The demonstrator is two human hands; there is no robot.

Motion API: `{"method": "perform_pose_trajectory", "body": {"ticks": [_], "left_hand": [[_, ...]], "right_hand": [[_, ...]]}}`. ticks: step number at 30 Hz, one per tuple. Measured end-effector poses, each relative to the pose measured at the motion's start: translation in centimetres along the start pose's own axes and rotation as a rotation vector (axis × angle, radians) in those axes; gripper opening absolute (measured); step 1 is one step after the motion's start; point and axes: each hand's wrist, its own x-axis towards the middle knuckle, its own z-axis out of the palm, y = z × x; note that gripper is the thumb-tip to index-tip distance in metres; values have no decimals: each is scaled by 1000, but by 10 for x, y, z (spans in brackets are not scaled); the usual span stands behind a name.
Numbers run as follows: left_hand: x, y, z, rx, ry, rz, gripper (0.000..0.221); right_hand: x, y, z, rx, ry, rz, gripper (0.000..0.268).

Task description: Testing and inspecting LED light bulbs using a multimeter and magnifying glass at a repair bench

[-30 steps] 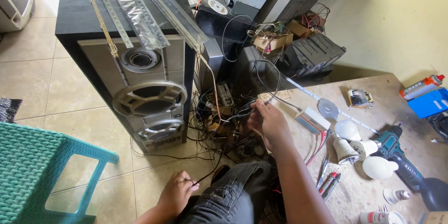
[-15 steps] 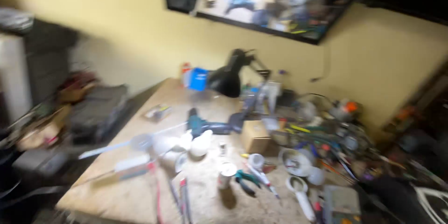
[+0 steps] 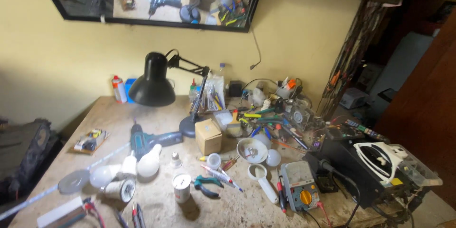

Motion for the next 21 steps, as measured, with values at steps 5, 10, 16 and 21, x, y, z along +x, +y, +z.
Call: {"method": "perform_pose_trajectory", "body": {"ticks": [5, 10, 16, 21], "left_hand": [[-131, 53, -46, 50, 441, -66, 37], [-177, 101, -55, -68, 748, -165, 26], [-174, 117, -53, 5, 777, -229, 19], [-180, 108, -59, 22, 781, -155, 19]], "right_hand": [[-44, 83, 2, 123, -418, 126, 19], [-46, 151, -9, 226, 216, 343, 15], [-56, 169, -11, 278, 377, 347, 13], [-33, 111, 12, 29, 133, 386, 19]]}}
